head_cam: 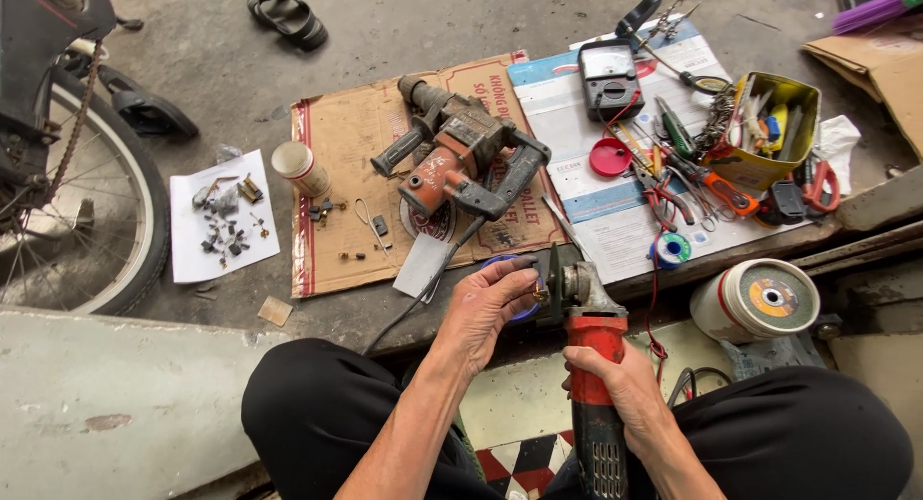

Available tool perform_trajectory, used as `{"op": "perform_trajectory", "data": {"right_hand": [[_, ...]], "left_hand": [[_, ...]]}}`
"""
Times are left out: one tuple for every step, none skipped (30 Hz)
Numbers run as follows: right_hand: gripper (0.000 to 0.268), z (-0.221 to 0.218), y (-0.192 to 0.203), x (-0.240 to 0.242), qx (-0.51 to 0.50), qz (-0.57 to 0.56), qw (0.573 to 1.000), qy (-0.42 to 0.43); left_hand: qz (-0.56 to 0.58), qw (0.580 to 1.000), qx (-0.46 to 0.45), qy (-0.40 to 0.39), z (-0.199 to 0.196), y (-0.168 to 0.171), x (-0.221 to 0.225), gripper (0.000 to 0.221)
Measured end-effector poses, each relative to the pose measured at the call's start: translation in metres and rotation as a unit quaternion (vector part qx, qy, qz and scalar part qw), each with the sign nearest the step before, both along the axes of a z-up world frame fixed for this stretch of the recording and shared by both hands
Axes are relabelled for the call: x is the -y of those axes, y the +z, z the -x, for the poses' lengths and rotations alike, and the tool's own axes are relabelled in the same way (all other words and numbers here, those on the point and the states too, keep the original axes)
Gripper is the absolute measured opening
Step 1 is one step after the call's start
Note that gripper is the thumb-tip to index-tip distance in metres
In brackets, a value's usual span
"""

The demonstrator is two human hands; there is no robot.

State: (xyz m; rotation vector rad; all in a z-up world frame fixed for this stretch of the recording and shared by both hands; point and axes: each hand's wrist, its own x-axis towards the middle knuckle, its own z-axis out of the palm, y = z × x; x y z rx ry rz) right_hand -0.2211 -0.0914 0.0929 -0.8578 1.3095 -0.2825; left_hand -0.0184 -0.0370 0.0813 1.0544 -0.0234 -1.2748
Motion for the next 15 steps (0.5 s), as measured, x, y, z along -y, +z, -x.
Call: {"op": "perform_trajectory", "data": {"right_hand": [[0.035,0.0,-0.001,0.0,0.005,-0.003,1.0,-0.001],[0.035,0.0,-0.003,0.0,0.01,-0.006,1.0,-0.002],[0.035,0.001,-0.002,0.001,0.01,-0.003,1.0,-0.006],[0.036,0.001,-0.001,0.0,0.013,-0.01,1.0,-0.008],[0.037,0.001,0.0,0.0,0.017,-0.016,1.0,-0.011],[0.037,0.002,-0.002,0.0,0.017,-0.015,1.0,-0.014],[0.036,0.002,-0.004,0.0,0.026,-0.016,0.999,-0.012],[0.035,0.003,-0.005,0.0,0.034,-0.018,0.999,-0.009],[0.035,0.003,-0.004,0.0,0.034,-0.018,0.999,-0.012],[0.035,0.003,-0.003,0.0,0.033,-0.018,0.999,-0.01],[0.036,0.003,-0.002,0.0,0.031,-0.017,0.999,-0.009],[0.036,0.002,-0.001,0.0,0.031,-0.019,0.999,-0.01],[0.037,0.002,0.0,0.0,0.027,-0.02,0.999,-0.009],[0.038,0.002,0.002,0.001,0.022,-0.02,1.0,-0.008],[0.038,0.003,0.0,0.001,0.022,-0.021,0.999,-0.009]], "left_hand": [[-0.007,1.0,0.014,-0.006,-0.001,0.002,0.001,0.032],[-0.013,0.999,0.028,-0.013,-0.001,0.005,0.002,0.03],[-0.011,0.999,0.029,-0.017,-0.001,0.004,0.004,0.03],[-0.016,0.999,0.04,-0.017,-0.002,0.003,0.005,0.028],[-0.021,0.998,0.051,-0.016,-0.002,0.002,0.006,0.026],[-0.02,0.998,0.052,-0.019,-0.002,0.003,0.006,0.026],[-0.03,0.998,0.058,-0.021,-0.002,0.003,0.007,0.027],[-0.041,0.997,0.064,-0.021,-0.002,0.004,0.006,0.028],[-0.042,0.997,0.065,-0.023,-0.002,0.005,0.005,0.028],[-0.051,0.996,0.065,-0.03,-0.003,0.007,0.005,0.031],[-0.061,0.995,0.066,-0.037,-0.003,0.008,0.004,0.034],[-0.063,0.995,0.066,-0.038,-0.002,0.01,0.001,0.034],[-0.061,0.996,0.06,-0.036,-0.001,0.011,-0.002,0.033],[-0.059,0.996,0.055,-0.034,0.0,0.012,-0.004,0.033],[-0.06,0.996,0.054,-0.035,0.002,0.01,-0.006,0.033]]}}
